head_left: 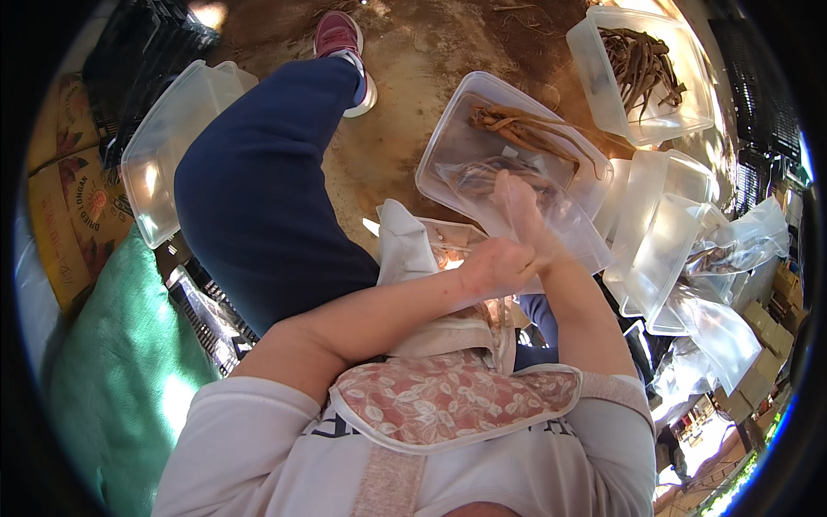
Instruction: The person sits on the floor and repeatedly picks dried roots from a plastic container, places them into a clear plastic bag, and sets the filled bag aside. The person handles the roots by hand and uses no tools.
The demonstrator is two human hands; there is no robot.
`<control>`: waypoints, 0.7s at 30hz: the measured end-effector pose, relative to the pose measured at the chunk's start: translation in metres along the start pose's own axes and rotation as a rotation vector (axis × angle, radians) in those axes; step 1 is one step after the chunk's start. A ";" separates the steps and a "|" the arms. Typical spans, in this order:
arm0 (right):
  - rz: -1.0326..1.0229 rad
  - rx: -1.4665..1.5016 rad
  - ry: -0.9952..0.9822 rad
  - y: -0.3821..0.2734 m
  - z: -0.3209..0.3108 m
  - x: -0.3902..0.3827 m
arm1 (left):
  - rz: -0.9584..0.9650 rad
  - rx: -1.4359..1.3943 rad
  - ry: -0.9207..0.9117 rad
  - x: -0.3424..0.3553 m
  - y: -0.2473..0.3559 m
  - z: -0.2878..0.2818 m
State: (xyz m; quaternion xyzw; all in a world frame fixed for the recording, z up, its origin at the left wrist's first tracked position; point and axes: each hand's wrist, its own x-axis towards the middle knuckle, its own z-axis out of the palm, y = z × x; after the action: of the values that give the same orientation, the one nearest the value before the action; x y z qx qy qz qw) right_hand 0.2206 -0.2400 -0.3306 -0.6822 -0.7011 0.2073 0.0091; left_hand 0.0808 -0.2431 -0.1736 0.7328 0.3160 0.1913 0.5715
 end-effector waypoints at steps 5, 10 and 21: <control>0.014 -0.159 -0.075 0.011 0.025 0.011 | -0.042 -0.069 -0.024 -0.001 -0.004 0.000; 0.149 0.292 -0.126 -0.002 -0.010 0.015 | -0.008 0.040 -0.062 0.011 0.007 -0.015; 0.329 0.979 0.291 -0.015 -0.270 -0.110 | -0.266 -0.218 0.103 0.072 0.020 -0.070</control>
State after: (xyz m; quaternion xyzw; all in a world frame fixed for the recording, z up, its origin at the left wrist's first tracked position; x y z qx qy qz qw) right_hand 0.2938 -0.2704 -0.0500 -0.7205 -0.3979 0.4119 0.3910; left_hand 0.0927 -0.1466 -0.1411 0.6075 0.4164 0.1841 0.6509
